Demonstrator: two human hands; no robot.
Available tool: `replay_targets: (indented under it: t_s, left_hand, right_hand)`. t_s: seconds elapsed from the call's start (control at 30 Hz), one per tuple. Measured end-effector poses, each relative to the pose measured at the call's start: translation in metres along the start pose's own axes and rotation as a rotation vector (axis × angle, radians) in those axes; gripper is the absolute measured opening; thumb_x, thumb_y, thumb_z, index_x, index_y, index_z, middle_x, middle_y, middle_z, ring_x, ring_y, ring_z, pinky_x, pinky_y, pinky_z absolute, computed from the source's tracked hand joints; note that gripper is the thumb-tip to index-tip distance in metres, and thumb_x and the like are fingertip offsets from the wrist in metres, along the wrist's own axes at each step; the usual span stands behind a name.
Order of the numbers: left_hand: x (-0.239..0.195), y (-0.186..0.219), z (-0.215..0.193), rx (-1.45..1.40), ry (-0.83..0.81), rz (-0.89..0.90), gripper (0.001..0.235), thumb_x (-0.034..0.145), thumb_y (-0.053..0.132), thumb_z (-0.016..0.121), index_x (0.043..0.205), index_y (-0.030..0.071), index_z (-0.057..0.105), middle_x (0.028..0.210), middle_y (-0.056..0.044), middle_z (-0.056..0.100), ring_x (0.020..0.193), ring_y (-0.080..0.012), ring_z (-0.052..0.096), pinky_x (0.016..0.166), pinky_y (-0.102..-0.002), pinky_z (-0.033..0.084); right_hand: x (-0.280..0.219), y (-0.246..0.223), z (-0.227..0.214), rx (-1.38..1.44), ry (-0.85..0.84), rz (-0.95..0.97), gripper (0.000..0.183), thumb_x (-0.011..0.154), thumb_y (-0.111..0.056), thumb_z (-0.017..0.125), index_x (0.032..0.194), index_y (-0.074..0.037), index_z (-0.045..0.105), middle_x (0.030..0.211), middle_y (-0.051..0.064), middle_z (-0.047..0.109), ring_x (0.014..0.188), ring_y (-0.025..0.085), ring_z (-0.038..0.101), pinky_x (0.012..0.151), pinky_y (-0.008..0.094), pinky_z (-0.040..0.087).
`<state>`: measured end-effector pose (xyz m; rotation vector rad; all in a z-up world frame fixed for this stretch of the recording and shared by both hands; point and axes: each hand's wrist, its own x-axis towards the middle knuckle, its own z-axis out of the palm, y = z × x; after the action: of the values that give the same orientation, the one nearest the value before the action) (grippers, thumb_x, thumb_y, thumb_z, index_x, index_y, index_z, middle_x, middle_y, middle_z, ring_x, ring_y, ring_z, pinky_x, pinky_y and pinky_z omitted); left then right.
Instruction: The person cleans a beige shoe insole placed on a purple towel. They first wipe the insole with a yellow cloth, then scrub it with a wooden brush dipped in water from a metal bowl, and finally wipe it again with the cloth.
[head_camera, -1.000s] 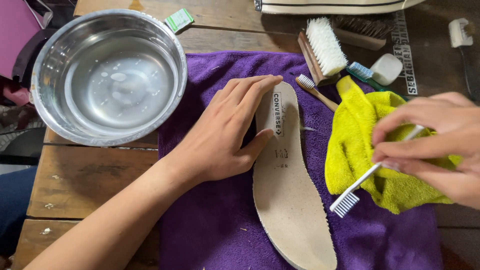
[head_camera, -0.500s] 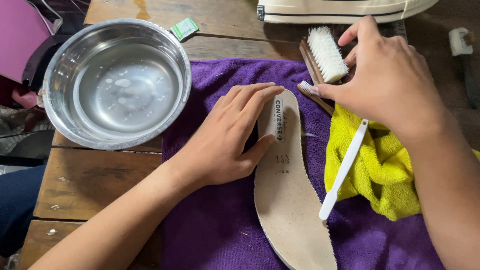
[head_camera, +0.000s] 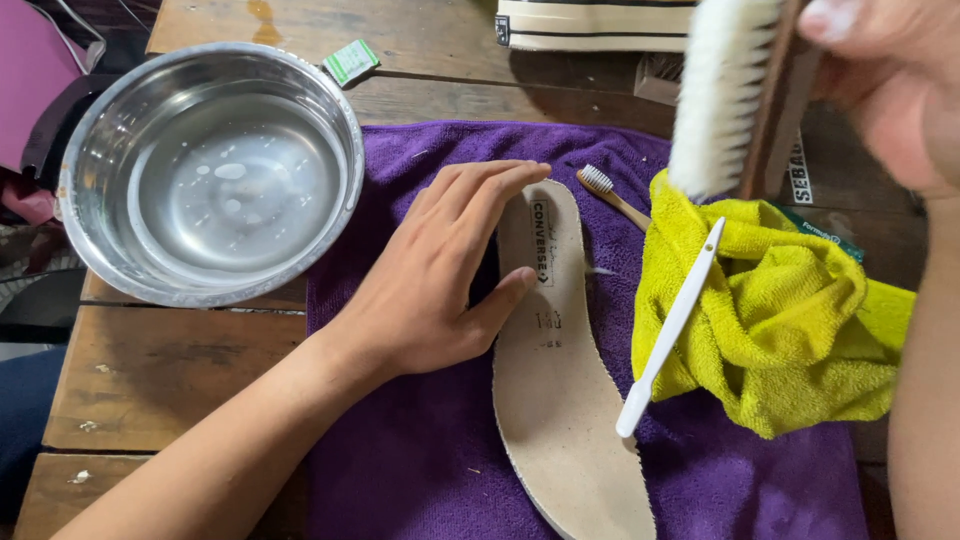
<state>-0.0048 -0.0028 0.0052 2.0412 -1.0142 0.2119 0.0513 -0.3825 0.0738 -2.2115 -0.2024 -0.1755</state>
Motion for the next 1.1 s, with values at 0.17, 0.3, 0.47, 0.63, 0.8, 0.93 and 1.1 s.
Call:
replay_targets:
  t_s: [0.17,0.3,0.47,0.63,0.8,0.93,1.1]
  left_hand:
    - [0.005,0.021,-0.002,-0.234,0.207,-0.071,0.051,0.104,0.025,0.081,0.146,0.003,0.062,0.135,-0.010,0.078,0.122,-0.0225,0.077,0.114,-0.038,0.059]
    - [0.006,0.029,0.005,-0.645,0.306,-0.351,0.056,0.084,0.020,0.096,0.132,0.004,0.072,0.114,-0.010,0.084,0.095,-0.0133,0.082,0.091,-0.025,0.072]
    - [0.008,0.023,0.013,-0.766,0.366,-0.533,0.044,0.078,0.016,0.099,0.115,0.006,0.078,0.097,-0.011,0.089,0.083,-0.0123,0.086,0.080,-0.023,0.074]
    - [0.007,0.020,0.012,-0.897,0.393,-0.604,0.040,0.085,0.013,0.093,0.120,0.000,0.081,0.092,-0.015,0.089,0.083,-0.0147,0.085,0.079,-0.026,0.072]
    - [0.006,0.021,0.010,-0.866,0.384,-0.576,0.042,0.091,0.009,0.089,0.131,0.003,0.077,0.088,-0.009,0.086,0.083,-0.0169,0.087,0.082,-0.029,0.074]
    - [0.007,0.019,0.014,-0.855,0.376,-0.504,0.038,0.098,0.009,0.084,0.133,0.003,0.073,0.092,-0.014,0.087,0.087,-0.0201,0.089,0.083,-0.029,0.076]
    - [0.006,0.021,0.010,-0.878,0.385,-0.483,0.039,0.097,0.009,0.085,0.133,0.003,0.071,0.097,-0.015,0.087,0.090,-0.0176,0.087,0.084,-0.026,0.072]
  right_hand:
    - [-0.004,-0.085,0.056,0.425,-0.432,0.074,0.057,0.105,-0.009,0.060,0.159,0.008,0.061,0.125,0.016,0.075,0.112,0.021,0.073,0.090,0.027,0.058]
    - [-0.009,-0.097,0.080,0.270,-0.595,-0.048,0.050,0.097,-0.002,0.072,0.146,0.002,0.066,0.137,0.012,0.076,0.128,0.018,0.074,0.107,0.028,0.062]
    - [-0.016,-0.103,0.090,0.264,-0.587,0.019,0.041,0.092,0.001,0.081,0.133,0.000,0.076,0.115,0.008,0.080,0.108,0.015,0.074,0.091,0.026,0.064]
    - [-0.012,-0.093,0.089,0.237,-0.538,-0.053,0.041,0.100,0.004,0.073,0.142,0.004,0.075,0.122,0.011,0.079,0.116,0.014,0.074,0.101,0.023,0.061]
    - [-0.003,-0.083,0.084,0.253,-0.506,0.075,0.042,0.105,-0.001,0.065,0.145,0.005,0.073,0.123,0.014,0.081,0.115,0.017,0.076,0.103,0.026,0.064]
    - [-0.001,-0.082,0.083,0.294,-0.524,0.121,0.043,0.105,-0.002,0.063,0.147,0.004,0.074,0.121,0.015,0.083,0.113,0.021,0.079,0.099,0.030,0.067]
    - [-0.001,-0.080,0.084,0.249,-0.534,0.074,0.044,0.104,-0.003,0.065,0.148,0.003,0.074,0.123,0.012,0.083,0.114,0.016,0.076,0.101,0.026,0.063]
